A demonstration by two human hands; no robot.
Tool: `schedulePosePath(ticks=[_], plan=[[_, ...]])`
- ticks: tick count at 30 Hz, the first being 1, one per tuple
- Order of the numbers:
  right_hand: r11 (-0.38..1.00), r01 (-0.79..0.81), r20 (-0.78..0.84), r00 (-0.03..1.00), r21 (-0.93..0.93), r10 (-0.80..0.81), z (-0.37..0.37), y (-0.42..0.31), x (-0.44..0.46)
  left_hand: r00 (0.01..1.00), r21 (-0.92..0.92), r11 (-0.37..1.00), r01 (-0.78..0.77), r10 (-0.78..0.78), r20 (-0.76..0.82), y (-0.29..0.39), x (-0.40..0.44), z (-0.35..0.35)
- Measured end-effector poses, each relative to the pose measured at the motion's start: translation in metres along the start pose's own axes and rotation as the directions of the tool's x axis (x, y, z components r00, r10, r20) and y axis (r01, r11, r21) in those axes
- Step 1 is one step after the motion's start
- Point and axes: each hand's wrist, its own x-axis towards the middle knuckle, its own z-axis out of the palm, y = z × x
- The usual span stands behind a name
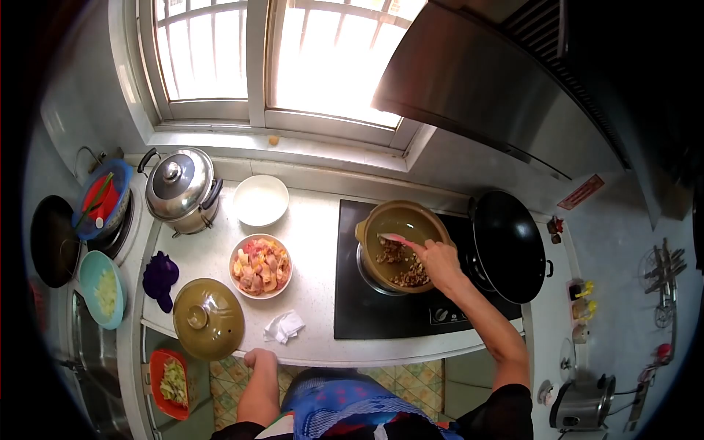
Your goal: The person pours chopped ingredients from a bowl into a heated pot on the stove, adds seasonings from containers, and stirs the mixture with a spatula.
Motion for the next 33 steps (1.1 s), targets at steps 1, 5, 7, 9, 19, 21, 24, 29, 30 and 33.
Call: schedulePosePath(ticks=[1,5,7,9,19,21,24,29,30,33], plan=[[0.999,0.034,0.037,0.999,0.024,-0.035,-0.013,0.003,-0.005,1.0,0.034,0.999,-0.022,0.023,-0.01,-0.001,-0.011,-0.001],[0.994,-0.081,0.213,0.975,0.074,0.063,-0.072,0.047,-0.013,0.999,0.068,0.997,-0.025,0.027,-0.029,-0.002,-0.023,-0.004],[0.995,-0.011,0.247,0.969,0.1,-0.014,-0.084,0.068,-0.018,0.998,-0.069,0.996,0.053,-0.052,0.02,0.003,0.008,-0.001],[0.996,0.011,0.313,0.949,0.092,-0.039,-0.073,0.076,-0.021,0.995,-0.066,0.994,0.083,-0.079,0.058,0.006,0.028,0.0],[0.991,-0.024,0.114,0.993,0.135,0.008,-0.06,0.076,-0.011,0.994,-0.101,0.99,0.1,-0.097,0.04,0.003,0.015,0.0],[0.984,-0.065,0.329,0.944,0.164,0.008,-0.085,0.076,-0.014,0.996,-0.081,0.993,0.09,-0.088,0.036,0.002,0.017,0.0],[0.963,-0.026,0.379,0.922,0.267,-0.081,-0.077,0.065,-0.02,0.994,-0.045,0.996,0.072,-0.069,0.08,0.003,0.014,-0.001],[0.986,-0.053,0.263,0.965,0.157,0.01,-0.03,0.053,-0.006,0.995,-0.101,0.992,0.075,-0.068,0.071,-0.001,-0.005,-0.004],[0.966,-0.134,0.18,0.979,0.221,0.095,-0.03,0.055,-0.004,0.996,-0.123,0.989,0.083,-0.078,0.038,-0.002,-0.004,-0.003],[0.924,-0.26,0.119,0.965,0.28,0.235,-0.038,0.064,-0.002,0.995,-0.164,0.982,0.096,-0.097,0.006,-0.001,0.001,-0.001]])
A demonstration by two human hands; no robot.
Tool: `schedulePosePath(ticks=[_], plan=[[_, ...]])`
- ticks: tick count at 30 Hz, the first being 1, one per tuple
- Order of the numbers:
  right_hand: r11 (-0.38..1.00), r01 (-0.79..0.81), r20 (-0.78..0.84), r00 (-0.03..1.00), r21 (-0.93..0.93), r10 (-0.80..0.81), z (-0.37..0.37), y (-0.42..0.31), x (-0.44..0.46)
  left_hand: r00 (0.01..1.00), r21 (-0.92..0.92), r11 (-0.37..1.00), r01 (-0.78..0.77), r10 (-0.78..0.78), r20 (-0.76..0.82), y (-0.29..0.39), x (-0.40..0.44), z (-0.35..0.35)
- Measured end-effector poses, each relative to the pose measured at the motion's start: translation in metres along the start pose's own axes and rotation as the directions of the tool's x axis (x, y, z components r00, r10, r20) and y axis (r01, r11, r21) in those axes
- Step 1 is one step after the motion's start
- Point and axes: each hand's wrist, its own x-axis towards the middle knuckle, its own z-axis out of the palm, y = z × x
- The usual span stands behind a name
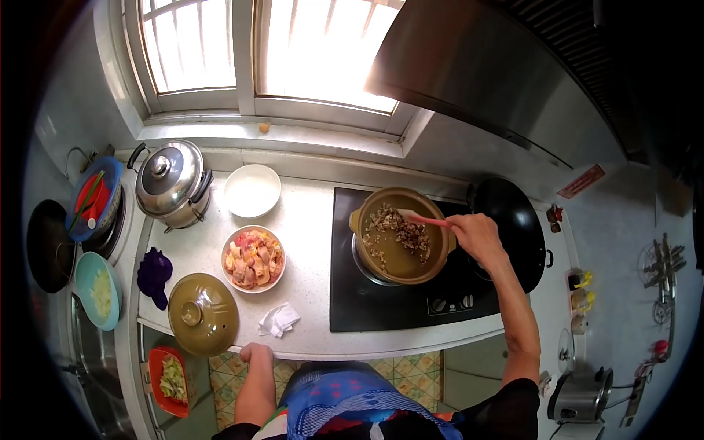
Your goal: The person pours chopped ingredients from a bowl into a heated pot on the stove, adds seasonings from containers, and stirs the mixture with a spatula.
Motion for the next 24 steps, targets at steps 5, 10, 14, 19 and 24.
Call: schedulePosePath(ticks=[5,10,14,19,24], plan=[[0.988,-0.154,0.029,0.988,-0.011,0.154,0.009,0.032,-0.006,0.998,0.083,0.996,-0.032,0.027,0.061,0.007,0.028,0.004],[0.955,-0.111,0.082,0.992,0.275,0.092,0.026,0.031,-0.015,0.999,0.077,0.997,-0.004,0.0,0.051,0.005,0.02,0.003],[0.892,-0.158,0.09,0.987,0.423,0.132,0.016,0.018,-0.016,0.997,0.168,0.983,-0.07,0.065,0.034,0.004,0.031,0.004],[0.995,0.1,-0.256,0.962,-0.007,-0.099,0.062,0.008,0.01,0.995,0.172,0.981,-0.087,0.076,0.068,0.003,0.029,0.002],[0.966,0.231,-0.104,0.97,0.114,-0.22,0.038,-0.007,-0.018,0.997,0.109,0.993,-0.035,0.028,0.066,0.005,0.032,0.004]])
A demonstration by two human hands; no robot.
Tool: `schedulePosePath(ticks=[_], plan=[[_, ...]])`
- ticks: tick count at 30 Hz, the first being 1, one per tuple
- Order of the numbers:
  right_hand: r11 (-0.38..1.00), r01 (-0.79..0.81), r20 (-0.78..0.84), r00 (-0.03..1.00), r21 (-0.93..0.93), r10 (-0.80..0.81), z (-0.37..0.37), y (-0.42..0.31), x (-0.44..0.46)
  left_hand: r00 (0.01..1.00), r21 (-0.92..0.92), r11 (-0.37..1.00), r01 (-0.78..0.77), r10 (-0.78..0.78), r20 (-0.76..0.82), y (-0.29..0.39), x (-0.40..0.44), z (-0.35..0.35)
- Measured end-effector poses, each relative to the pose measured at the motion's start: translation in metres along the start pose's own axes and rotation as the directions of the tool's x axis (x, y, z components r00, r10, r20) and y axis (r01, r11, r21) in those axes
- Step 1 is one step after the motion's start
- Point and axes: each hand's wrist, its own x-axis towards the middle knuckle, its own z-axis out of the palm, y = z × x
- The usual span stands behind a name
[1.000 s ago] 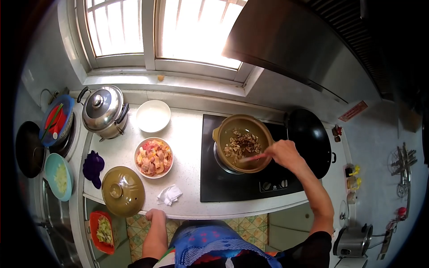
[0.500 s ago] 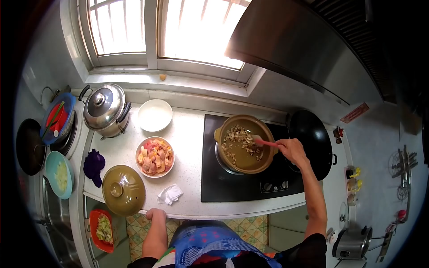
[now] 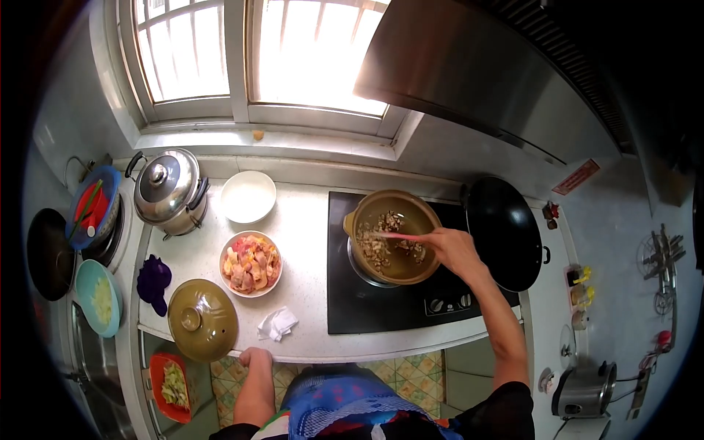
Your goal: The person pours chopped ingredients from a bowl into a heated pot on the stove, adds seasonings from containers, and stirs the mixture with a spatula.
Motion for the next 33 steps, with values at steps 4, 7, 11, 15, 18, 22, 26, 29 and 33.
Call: schedulePosePath(ticks=[4,7,11,15,18,22,26,29,33], plan=[[0.988,-0.152,0.052,0.987,-0.032,0.153,-0.057,-0.024,-0.035,0.999,-0.124,0.991,0.044,-0.047,-0.02,-0.001,-0.012,0.0],[0.995,-0.104,0.143,0.984,-0.005,0.104,-0.071,-0.038,-0.056,0.999,-0.136,0.99,0.046,-0.047,-0.002,-0.001,-0.019,-0.002],[1.0,-0.011,0.063,0.998,-0.023,0.012,-0.02,-0.05,-0.049,0.998,-0.129,0.989,0.066,-0.065,0.012,-0.001,-0.012,-0.001],[0.984,-0.179,-0.038,0.983,0.003,0.179,0.02,-0.024,-0.028,0.999,0.117,0.992,-0.037,0.04,-0.017,-0.002,-0.009,0.0],[0.954,-0.254,-0.087,0.966,-0.161,0.242,0.019,-0.003,-0.028,1.0,0.05,0.999,0.007,-0.007,-0.015,0.001,0.004,0.003],[0.961,-0.219,0.053,0.972,-0.172,0.231,-0.007,-0.023,-0.053,0.989,-0.15,0.988,0.032,-0.053,-0.139,-0.001,-0.012,0.007],[0.998,-0.05,0.054,0.997,0.041,0.048,-0.003,-0.041,-0.049,0.991,-0.179,0.984,0.021,-0.044,-0.129,-0.007,-0.05,0.0],[0.979,-0.201,-0.011,0.98,-0.024,0.2,0.015,-0.039,-0.025,0.996,-0.073,0.997,0.038,-0.044,-0.083,0.007,0.016,0.008],[0.959,-0.278,-0.188,0.946,-0.062,0.262,0.011,-0.029,-0.01,0.999,0.039,0.998,-0.05,0.05,-0.019,0.008,0.036,0.011]])
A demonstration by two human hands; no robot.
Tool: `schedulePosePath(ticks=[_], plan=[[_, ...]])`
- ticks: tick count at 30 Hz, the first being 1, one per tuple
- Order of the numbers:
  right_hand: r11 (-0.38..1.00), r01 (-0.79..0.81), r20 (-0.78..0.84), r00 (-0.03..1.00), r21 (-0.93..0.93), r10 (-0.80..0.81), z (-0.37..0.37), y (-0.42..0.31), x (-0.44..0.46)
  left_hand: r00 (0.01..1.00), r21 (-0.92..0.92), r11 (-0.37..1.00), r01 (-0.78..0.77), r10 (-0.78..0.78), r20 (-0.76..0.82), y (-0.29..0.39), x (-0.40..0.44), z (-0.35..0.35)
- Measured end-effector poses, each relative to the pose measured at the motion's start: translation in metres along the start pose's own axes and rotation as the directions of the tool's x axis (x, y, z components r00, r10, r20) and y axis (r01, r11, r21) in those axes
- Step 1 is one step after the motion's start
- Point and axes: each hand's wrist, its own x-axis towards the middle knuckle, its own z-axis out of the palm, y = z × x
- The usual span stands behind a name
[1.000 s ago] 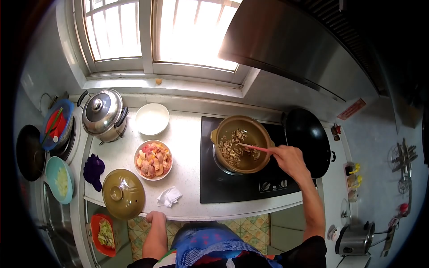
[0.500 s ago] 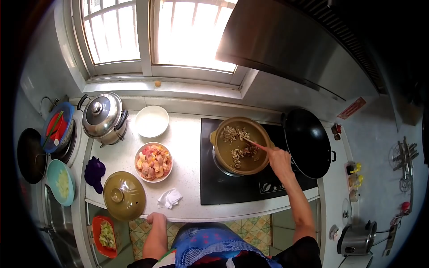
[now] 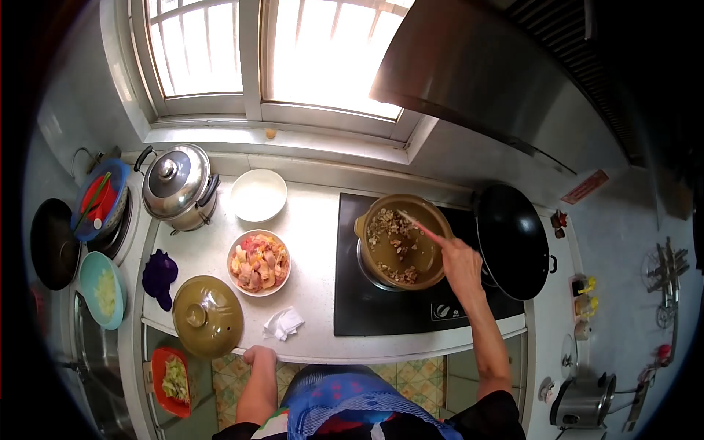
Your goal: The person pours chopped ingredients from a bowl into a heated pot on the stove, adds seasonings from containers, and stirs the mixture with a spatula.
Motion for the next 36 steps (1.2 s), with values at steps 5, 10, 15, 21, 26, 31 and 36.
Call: schedulePosePath(ticks=[5,10,15,21,26,31,36], plan=[[0.984,0.178,-0.042,0.983,0.026,-0.177,0.017,0.002,0.011,0.998,0.071,0.996,-0.058,0.058,0.0,-0.011,-0.065,-0.014],[0.985,0.095,0.168,0.979,0.146,-0.119,-0.029,0.02,-0.023,0.996,-0.029,0.999,0.017,-0.019,-0.087,-0.009,-0.057,-0.008],[0.988,-0.008,0.216,0.976,0.157,-0.026,-0.088,0.019,-0.04,0.998,0.177,0.983,-0.052,0.059,-0.029,-0.007,-0.063,-0.012],[0.998,-0.009,0.179,0.984,0.069,-0.003,-0.036,0.019,-0.045,0.998,0.078,0.996,-0.053,0.056,-0.037,-0.013,-0.059,-0.011],[0.985,-0.125,0.002,0.992,0.12,0.126,-0.012,0.026,-0.03,0.999,0.011,0.999,-0.042,0.042,-0.015,-0.013,-0.061,-0.013],[0.987,-0.12,-0.043,0.991,0.104,0.125,0.036,0.023,-0.006,0.994,-0.01,0.994,0.107,-0.106,0.041,-0.005,-0.041,-0.007],[0.971,0.07,0.096,0.991,0.23,-0.094,0.03,-0.013,-0.016,0.996,0.002,0.999,0.043,-0.043,0.073,-0.007,-0.043,-0.011]])
